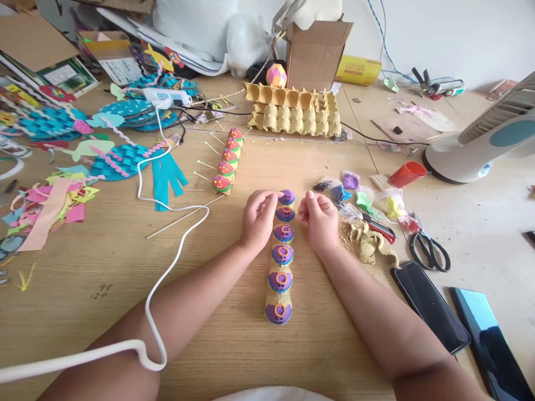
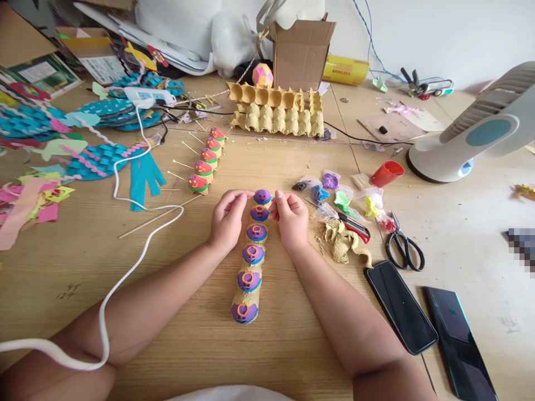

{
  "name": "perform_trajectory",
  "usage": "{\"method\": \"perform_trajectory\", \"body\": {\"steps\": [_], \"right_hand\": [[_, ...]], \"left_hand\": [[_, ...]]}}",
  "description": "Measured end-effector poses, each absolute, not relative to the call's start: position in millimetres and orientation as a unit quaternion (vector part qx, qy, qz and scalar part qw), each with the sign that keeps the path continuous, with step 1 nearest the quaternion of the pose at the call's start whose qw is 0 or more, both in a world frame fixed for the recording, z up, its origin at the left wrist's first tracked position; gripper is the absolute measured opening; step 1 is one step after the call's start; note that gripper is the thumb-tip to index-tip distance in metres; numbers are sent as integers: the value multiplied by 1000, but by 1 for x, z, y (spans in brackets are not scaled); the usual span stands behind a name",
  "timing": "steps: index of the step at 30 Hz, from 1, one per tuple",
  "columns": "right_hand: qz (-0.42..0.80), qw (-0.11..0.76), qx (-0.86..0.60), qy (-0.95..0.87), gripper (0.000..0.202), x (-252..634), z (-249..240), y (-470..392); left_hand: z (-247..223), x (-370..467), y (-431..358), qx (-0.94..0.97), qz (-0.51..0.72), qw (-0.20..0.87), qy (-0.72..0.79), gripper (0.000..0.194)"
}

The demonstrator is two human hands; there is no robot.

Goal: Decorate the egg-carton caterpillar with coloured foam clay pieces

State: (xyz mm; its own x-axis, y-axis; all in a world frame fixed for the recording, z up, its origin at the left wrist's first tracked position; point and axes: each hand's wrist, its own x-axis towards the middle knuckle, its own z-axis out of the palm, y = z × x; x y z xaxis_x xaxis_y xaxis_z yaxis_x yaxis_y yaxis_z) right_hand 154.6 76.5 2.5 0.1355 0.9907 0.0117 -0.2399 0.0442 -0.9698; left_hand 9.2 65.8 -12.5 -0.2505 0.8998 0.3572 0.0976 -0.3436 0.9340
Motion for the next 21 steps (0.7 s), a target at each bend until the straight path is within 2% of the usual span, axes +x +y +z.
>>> {"method": "perform_trajectory", "body": {"steps": [11, 17, 21], "right_hand": [[463, 568, -491, -470, 73, 158, 3, 71], [423, 541, -494, -533, 76, 158, 6, 66], [423, 528, -479, -560, 75, 157, 8, 65]], "left_hand": [[-7, 10, 62, 581, 598, 294, 468, 25], [-3, 9, 58, 688, 554, 197, 427, 20], [-5, 9, 58, 703, 549, 181, 414, 18]]}}
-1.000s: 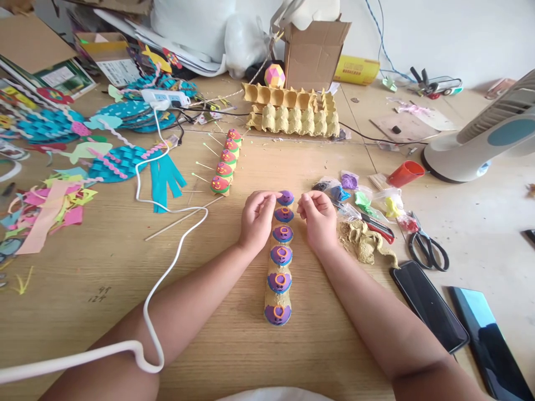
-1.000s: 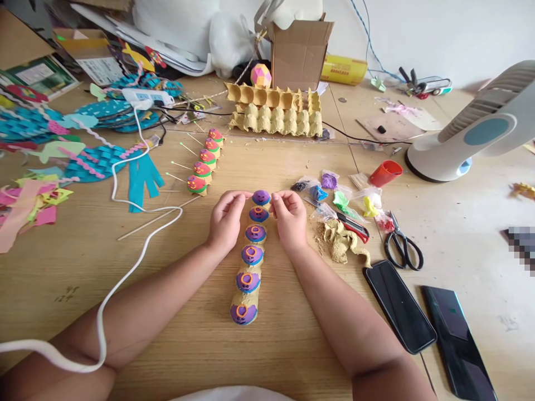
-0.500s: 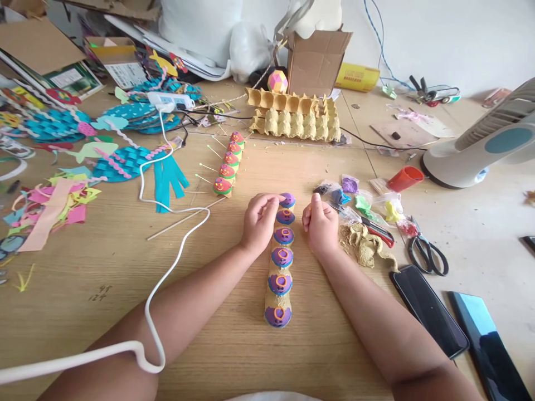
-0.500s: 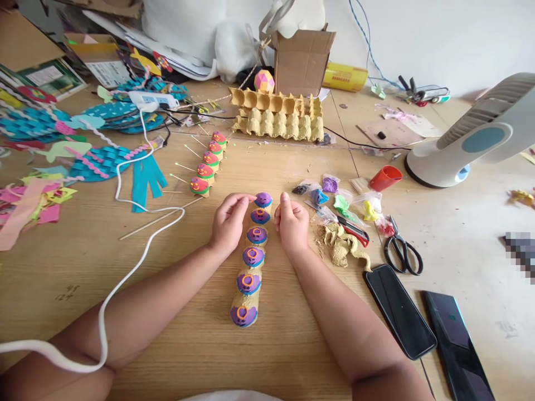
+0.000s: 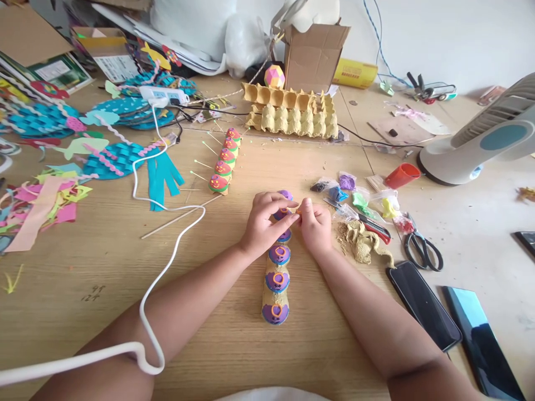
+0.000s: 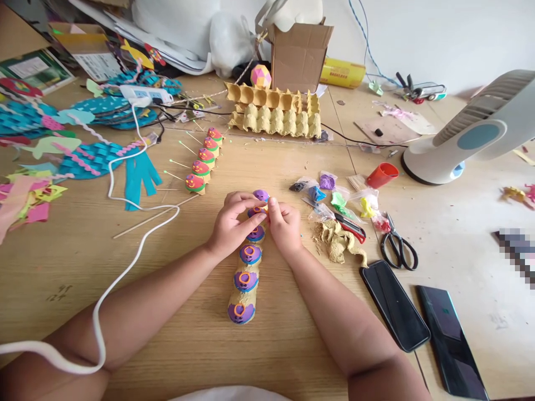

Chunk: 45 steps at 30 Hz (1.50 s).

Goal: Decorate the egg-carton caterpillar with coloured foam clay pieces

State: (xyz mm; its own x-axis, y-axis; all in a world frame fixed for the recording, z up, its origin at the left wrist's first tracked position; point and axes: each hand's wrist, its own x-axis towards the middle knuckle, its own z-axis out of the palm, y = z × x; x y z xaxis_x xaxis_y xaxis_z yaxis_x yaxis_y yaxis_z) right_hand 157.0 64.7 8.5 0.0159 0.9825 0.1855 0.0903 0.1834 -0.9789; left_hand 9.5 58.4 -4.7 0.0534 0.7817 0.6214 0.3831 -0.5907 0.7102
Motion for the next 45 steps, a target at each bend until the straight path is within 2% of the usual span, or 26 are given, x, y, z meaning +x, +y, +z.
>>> {"method": "perform_trajectory", "body": {"steps": [6, 9, 13, 22, 24, 30, 35, 40, 45], "right_hand": [[410, 522, -460, -590, 73, 157, 8, 65], [416, 536, -443, -586, 62, 156, 5, 67], [467, 545, -409, -563, 45, 154, 3, 69], [562, 571, -383, -460, 32, 153, 3, 72], [561, 573, -395, -448, 33, 153, 4, 72], [515, 563, -435, -478, 55, 154, 3, 72], [538, 582, -439, -423, 36, 154, 4, 75], [569, 579, -432, -393, 35, 155, 4, 76], [560, 559, -458, -405, 47, 157, -3, 78]], "left_hand": [[-9, 9, 61, 655, 579, 231, 427, 12], [-14, 7, 64, 612, 593, 283, 440, 15], [-19, 7, 67, 577, 608, 329, 435, 18], [-15, 8, 64, 550, 608, 392, 417, 23], [-15, 8, 65, 516, 621, 406, 427, 21], [-15, 9, 68, 465, 632, 422, 454, 19], [-14, 10, 69, 448, 640, 430, 453, 18], [-15, 9, 68, 455, 641, 415, 458, 20], [-15, 8, 66, 471, 632, 406, 463, 17]]}}
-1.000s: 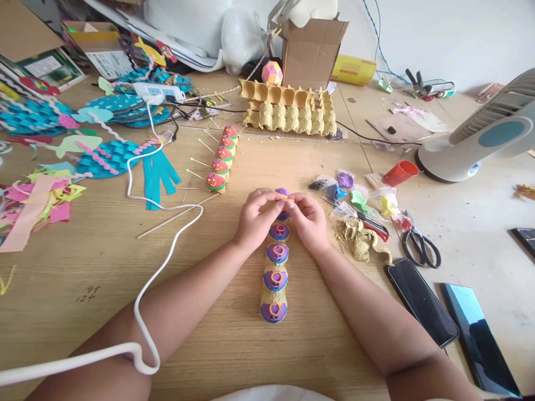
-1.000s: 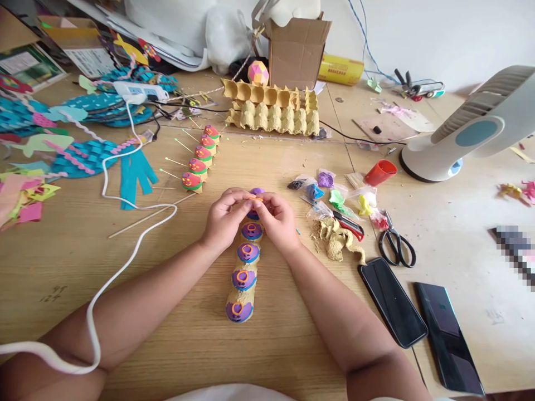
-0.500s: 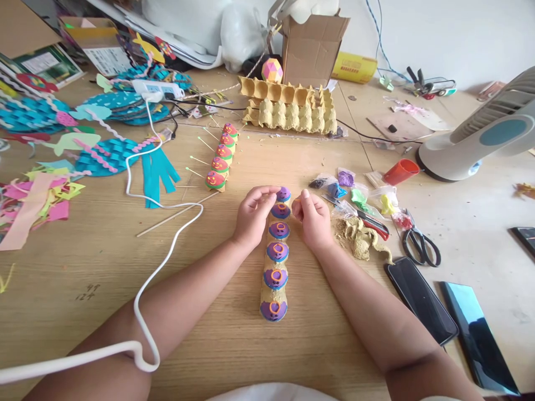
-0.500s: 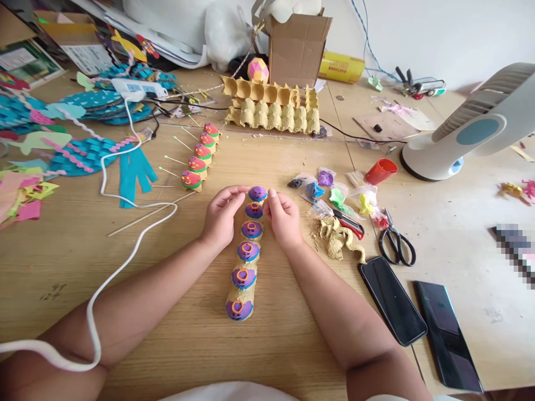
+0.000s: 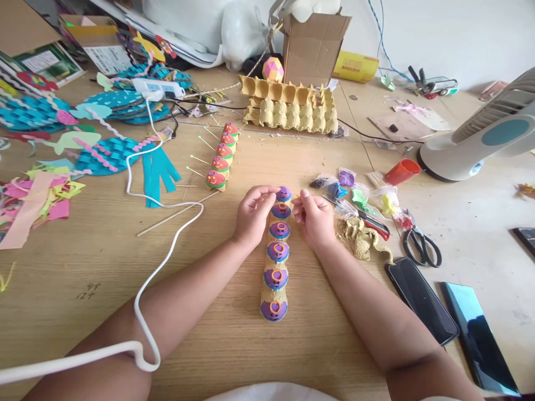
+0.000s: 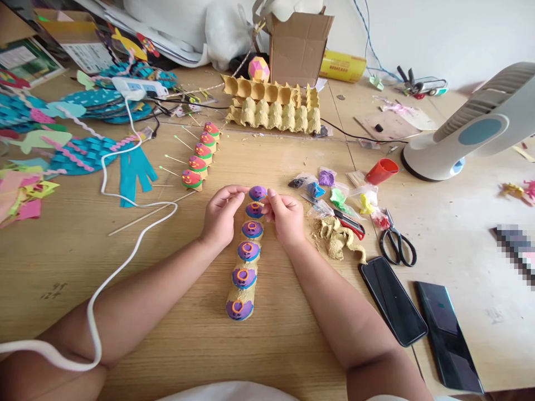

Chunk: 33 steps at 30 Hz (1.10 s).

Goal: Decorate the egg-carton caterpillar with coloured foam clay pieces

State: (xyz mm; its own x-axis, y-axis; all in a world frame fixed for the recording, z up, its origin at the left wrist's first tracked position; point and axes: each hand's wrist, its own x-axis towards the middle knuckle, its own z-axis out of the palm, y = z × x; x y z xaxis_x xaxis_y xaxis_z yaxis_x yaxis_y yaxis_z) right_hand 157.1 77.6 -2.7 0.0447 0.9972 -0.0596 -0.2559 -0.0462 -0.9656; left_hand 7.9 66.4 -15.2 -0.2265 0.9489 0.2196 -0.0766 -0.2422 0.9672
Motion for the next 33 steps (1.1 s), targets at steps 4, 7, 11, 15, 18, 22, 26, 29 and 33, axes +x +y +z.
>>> {"method": "perform_trajectory", "body": {"steps": [4, 7, 11, 15, 18, 22, 26, 29, 33], "right_hand": [[565, 569, -446, -398, 43, 157, -3, 80], [570, 573, -434, -399, 34, 155, 1, 80], [578, 566, -429, -402, 36, 154, 2, 79], [588, 551, -438, -399, 48, 155, -1, 79], [587, 539, -453, -399, 58, 157, -2, 79], [571, 538, -448, -428, 59, 156, -1, 78], [567, 546, -424, -448, 41, 154, 1, 77], [570, 552, -419, -442, 36, 153, 3, 76], [577, 544, -427, -434, 42, 154, 2, 75]], "left_hand": [[-15, 8, 66, 479, 629, 405, 459, 17], [-15, 8, 66, 486, 626, 404, 457, 18], [-15, 8, 66, 486, 628, 403, 454, 18], [-15, 8, 66, 479, 633, 409, 450, 15], [-13, 9, 65, 484, 630, 404, 453, 14], [-10, 8, 62, 534, 609, 385, 442, 19], [-9, 7, 60, 577, 592, 366, 428, 22], [-10, 7, 61, 558, 603, 372, 431, 23], [-10, 8, 62, 539, 613, 378, 437, 21]]}}
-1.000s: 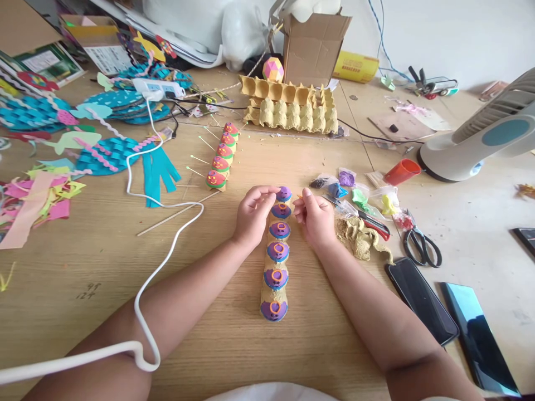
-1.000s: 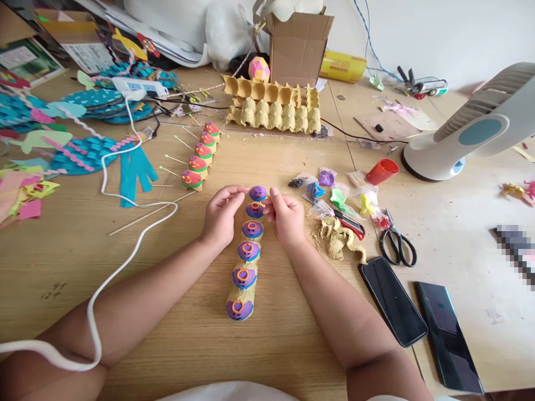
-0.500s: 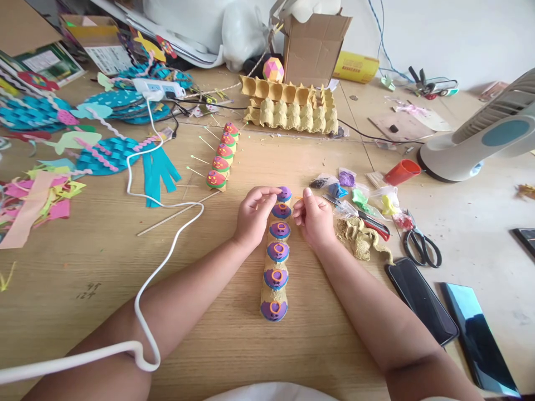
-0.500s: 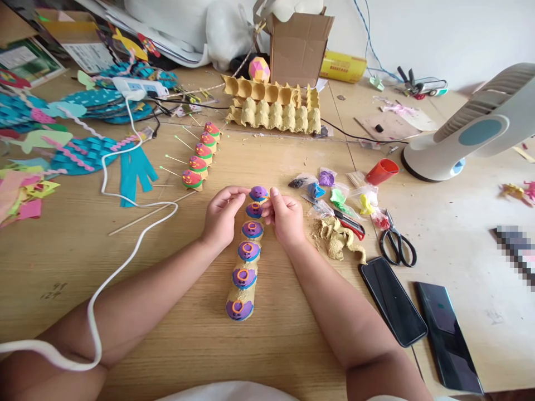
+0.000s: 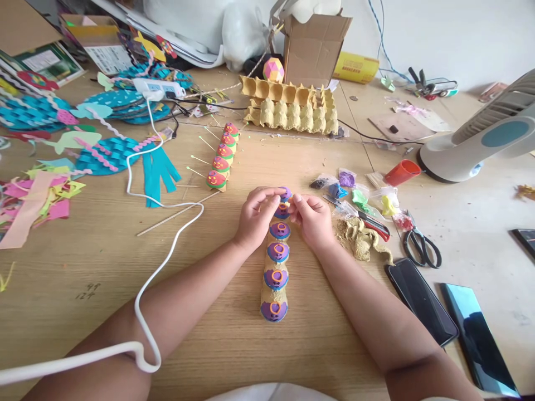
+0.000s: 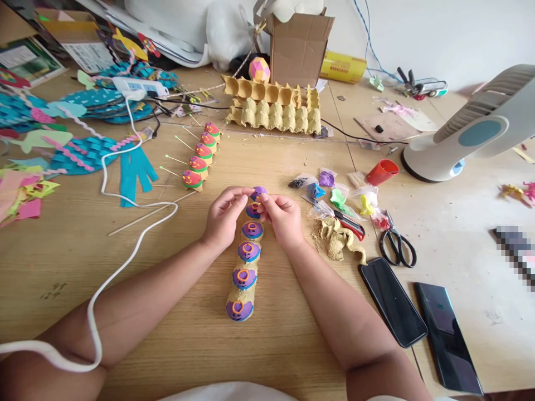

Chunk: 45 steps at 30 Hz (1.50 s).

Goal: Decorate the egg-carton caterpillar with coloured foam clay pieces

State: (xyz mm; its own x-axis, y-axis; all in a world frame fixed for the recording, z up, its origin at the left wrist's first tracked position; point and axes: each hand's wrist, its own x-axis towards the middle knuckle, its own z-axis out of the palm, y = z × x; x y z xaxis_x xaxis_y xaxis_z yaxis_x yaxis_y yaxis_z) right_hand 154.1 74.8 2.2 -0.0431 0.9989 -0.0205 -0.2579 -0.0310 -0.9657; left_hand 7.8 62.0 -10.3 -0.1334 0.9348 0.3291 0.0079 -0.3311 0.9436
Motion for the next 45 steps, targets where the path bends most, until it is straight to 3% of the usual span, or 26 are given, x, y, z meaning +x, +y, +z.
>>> {"method": "perform_trajectory", "body": {"steps": [11, 19, 26, 33, 39, 45], "right_hand": [[537, 531, -453, -474, 65, 156, 0, 73], [477, 506, -460, -552, 73, 158, 4, 69], [506, 542, -400, -538, 45, 154, 7, 67], [573, 549, -366, -486, 43, 153, 1, 70], [551, 560, -381, -488, 32, 152, 0, 71], [523, 571, -413, -480, 38, 155, 2, 70]], "left_hand": [[-6, 8, 59, 609, 580, 345, 416, 25], [-9, 8, 62, 625, 578, 286, 440, 10], [-14, 5, 64, 587, 605, 284, 457, 15], [-18, 6, 66, 554, 618, 329, 451, 22], [-19, 8, 67, 542, 619, 352, 446, 29], [-13, 8, 65, 528, 610, 363, 466, 46]]}}
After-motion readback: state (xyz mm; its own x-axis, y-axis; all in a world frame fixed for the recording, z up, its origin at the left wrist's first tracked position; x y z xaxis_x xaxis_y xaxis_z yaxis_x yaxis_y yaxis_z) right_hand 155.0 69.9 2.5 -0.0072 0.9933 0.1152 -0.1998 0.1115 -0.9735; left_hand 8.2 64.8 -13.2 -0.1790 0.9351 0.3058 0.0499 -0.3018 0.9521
